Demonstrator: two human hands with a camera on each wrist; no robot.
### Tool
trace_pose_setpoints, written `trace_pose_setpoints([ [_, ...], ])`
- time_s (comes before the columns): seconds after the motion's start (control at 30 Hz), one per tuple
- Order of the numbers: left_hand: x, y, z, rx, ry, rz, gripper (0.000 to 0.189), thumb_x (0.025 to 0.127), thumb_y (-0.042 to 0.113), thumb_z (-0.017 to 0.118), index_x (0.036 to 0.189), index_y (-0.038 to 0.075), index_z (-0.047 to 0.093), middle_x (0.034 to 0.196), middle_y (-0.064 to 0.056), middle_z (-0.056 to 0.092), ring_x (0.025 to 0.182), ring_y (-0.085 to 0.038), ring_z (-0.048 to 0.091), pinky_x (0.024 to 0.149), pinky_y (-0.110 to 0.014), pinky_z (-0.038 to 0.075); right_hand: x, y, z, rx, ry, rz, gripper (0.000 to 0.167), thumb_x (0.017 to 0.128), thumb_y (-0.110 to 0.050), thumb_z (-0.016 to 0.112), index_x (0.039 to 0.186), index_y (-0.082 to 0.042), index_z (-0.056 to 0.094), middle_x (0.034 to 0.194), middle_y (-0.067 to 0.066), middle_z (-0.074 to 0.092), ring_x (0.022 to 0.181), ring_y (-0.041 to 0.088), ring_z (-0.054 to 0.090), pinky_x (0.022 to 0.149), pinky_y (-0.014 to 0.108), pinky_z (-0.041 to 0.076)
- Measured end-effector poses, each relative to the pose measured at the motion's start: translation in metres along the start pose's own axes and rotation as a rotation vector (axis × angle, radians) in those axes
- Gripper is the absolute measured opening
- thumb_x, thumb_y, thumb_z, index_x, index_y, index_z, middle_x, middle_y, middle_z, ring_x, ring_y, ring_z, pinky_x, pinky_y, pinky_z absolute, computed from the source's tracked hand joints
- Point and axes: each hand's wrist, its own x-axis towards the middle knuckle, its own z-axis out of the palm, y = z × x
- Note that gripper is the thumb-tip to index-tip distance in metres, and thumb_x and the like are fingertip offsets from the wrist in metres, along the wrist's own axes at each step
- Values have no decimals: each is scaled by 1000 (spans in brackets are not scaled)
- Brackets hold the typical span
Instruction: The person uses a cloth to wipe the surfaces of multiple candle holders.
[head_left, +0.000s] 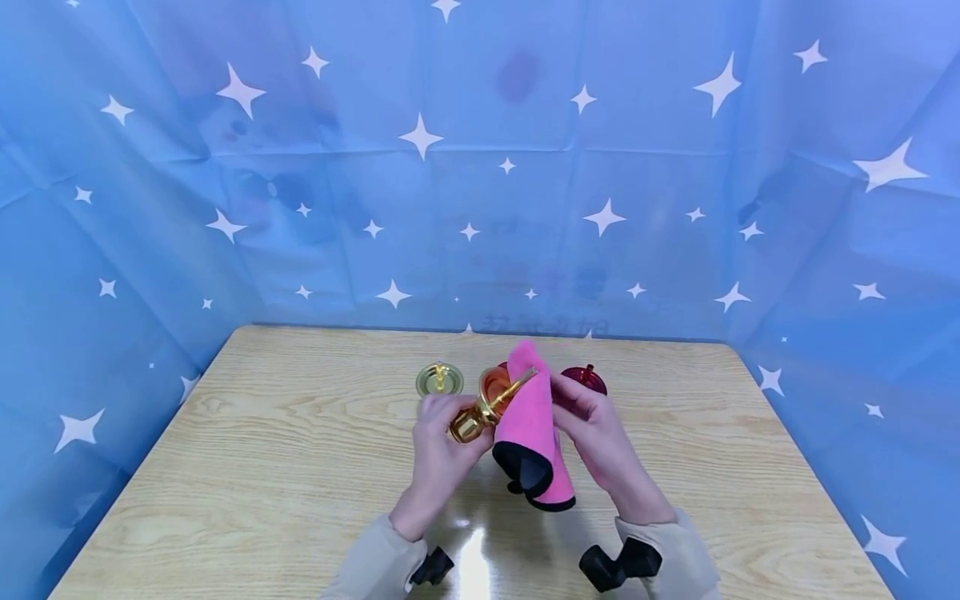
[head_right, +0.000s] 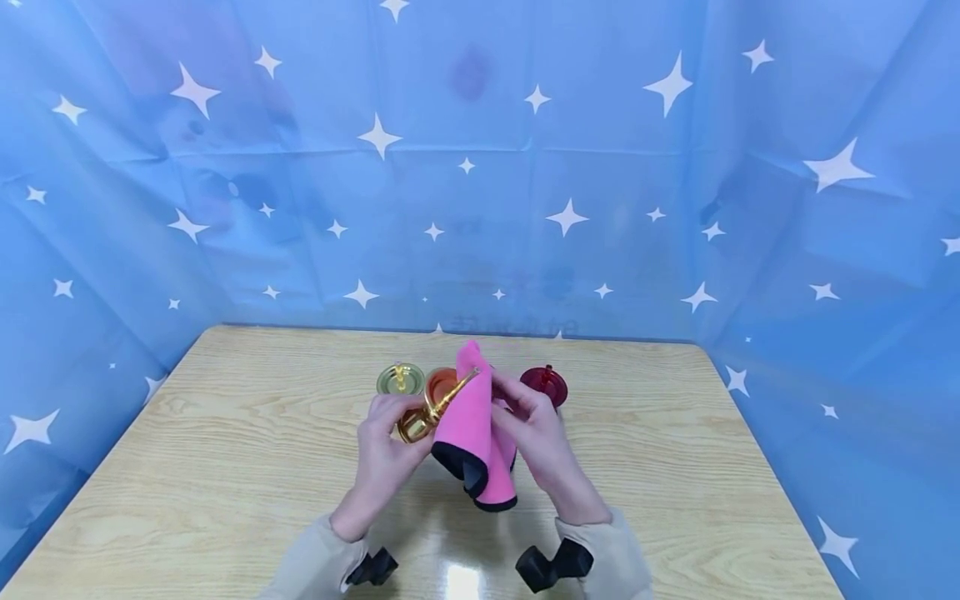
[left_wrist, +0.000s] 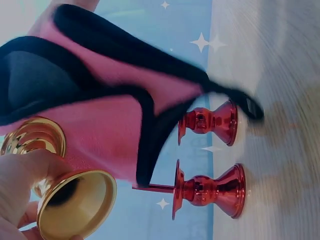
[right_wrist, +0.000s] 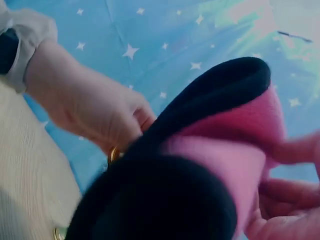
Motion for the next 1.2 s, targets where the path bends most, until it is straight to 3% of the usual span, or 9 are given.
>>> trace_pose_setpoints([
  [0.1, 1, 1, 1, -1, 1, 9, 33, 54, 4, 82, 85, 5, 69, 83, -3, 69, 79, -21, 53, 71, -34, 40, 1, 5, 0, -160, 0, -73, 48, 89, 1, 59, 134, 7, 44, 113, 0, 56, 93, 10, 54, 75, 18, 47],
  [0.2, 0, 3, 4, 3, 1, 23, 38, 50, 4, 86, 84, 3, 69, 81, -6, 69, 78, -21, 53, 70, -34, 41, 3, 8, 5, -234, 80, -119, 43, 84, 4, 63, 126, 2, 55, 103, 3, 56, 83, 12, 51, 67, 19, 46],
  [0.37, 1, 8, 7, 25, -17, 44, 43, 45, 0, 86, 84, 4, 68, 81, -5, 68, 77, -20, 52, 69, -32, 40, 5, 9, 14, -301, 260, -100, 28, 78, -2, 73, 105, -2, 65, 90, 4, 60, 73, 9, 53, 60, 20, 46],
  [0.47, 1, 11, 8, 29, -30, 57, 39, 49, 1, 85, 83, 6, 68, 81, -3, 67, 77, -19, 52, 69, -30, 40, 6, 9, 16, -324, 343, -86, 22, 76, -6, 77, 95, -3, 67, 83, 2, 62, 66, 8, 51, 54, 20, 43],
  [0.67, 3, 10, 10, 45, -41, 83, 36, 52, 2, 82, 84, 7, 66, 81, -3, 66, 78, -19, 53, 70, -30, 41, 5, 9, 14, -249, 399, -97, 18, 77, 0, 74, 93, 0, 68, 73, 0, 59, 63, 9, 51, 52, 19, 43],
  [0.97, 2, 6, 10, 41, -63, 59, 33, 51, 1, 80, 81, 5, 65, 78, -3, 65, 76, -18, 54, 68, -29, 40, 2, -2, 3, 38, 571, -146, 15, 79, 3, 70, 84, -12, 73, 66, 1, 59, 59, 9, 51, 51, 17, 44],
  [1.07, 5, 5, 9, 25, -42, 44, 33, 52, 0, 79, 81, 4, 65, 78, -4, 67, 74, -18, 57, 71, -31, 39, 0, 0, 2, 42, 581, -142, 16, 79, 3, 70, 82, -12, 73, 64, 0, 57, 57, 8, 50, 49, 16, 43],
  [1.2, 8, 6, 9, 28, -25, 59, 33, 53, 2, 81, 82, 3, 66, 79, -6, 67, 75, -20, 58, 71, -33, 38, -1, 6, 7, -48, 507, -63, 13, 78, -1, 73, 85, -13, 72, 68, -2, 59, 59, 6, 52, 51, 17, 44],
])
